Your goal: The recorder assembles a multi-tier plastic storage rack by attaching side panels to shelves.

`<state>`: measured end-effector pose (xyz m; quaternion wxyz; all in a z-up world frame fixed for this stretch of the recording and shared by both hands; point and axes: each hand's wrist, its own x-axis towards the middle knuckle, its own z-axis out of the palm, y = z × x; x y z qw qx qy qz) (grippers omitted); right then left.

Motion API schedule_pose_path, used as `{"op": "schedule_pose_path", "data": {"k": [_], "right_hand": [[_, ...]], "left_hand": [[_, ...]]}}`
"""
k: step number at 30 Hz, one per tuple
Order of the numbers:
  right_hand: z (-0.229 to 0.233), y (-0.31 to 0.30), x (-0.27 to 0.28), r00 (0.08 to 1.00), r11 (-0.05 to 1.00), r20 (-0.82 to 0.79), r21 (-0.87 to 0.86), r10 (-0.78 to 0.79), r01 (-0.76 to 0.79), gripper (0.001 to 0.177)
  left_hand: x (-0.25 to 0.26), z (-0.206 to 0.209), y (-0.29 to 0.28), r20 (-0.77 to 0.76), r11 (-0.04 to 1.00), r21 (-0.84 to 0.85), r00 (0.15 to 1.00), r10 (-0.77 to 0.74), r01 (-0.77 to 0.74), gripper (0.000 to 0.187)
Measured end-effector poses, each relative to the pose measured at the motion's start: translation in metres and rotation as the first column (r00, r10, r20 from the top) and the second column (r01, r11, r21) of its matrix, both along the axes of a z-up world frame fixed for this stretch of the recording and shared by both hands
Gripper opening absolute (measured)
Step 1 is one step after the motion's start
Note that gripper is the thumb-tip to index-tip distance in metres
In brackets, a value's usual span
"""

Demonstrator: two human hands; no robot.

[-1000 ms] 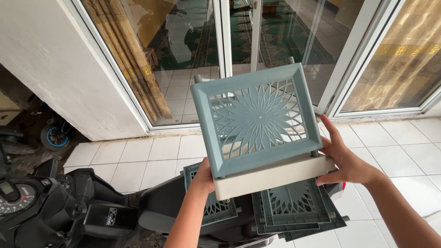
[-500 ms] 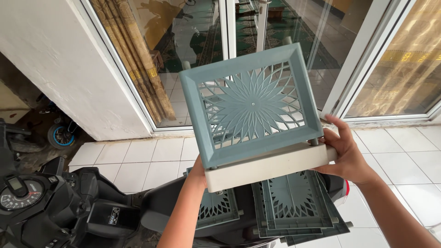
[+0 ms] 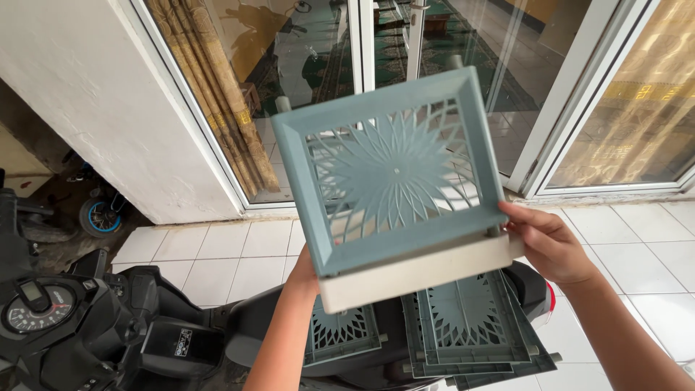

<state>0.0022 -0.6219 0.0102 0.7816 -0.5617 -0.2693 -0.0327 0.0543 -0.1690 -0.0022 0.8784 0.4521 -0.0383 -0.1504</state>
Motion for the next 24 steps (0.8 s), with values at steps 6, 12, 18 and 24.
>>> {"op": "schedule_pose_path", "data": {"k": [6, 12, 18, 24], "right_hand": [[0.001, 0.004, -0.001, 0.993, 0.991, -0.114, 0.13, -0.026, 0.041, 0.027], [-0.007, 0.003, -0.001, 0.997, 0.985, -0.074, 0.167, -0.019, 0.031, 0.023], [0.017, 0.01, -0.02, 0.991, 0.989, 0.025, 0.075, 0.128, -0.129, 0.045], [0.056, 0.037, -0.051, 0.958, 0.956, 0.287, -0.276, -0.018, 0.101, 0.09]], "left_hand": [[0.034, -0.048, 0.019, -0.033, 0.995, 0.017, 0.995, 0.098, -0.097, 0.067], [0.055, -0.076, 0.03, -0.026, 0.976, 0.173, 0.99, 0.139, -0.132, 0.047], [0.024, -0.029, 0.016, -0.017, 0.958, 0.247, 0.988, 0.155, -0.146, 0.034], [0.055, -0.073, 0.024, -0.084, 0.984, 0.104, 0.984, 0.154, -0.145, 0.03]]}}
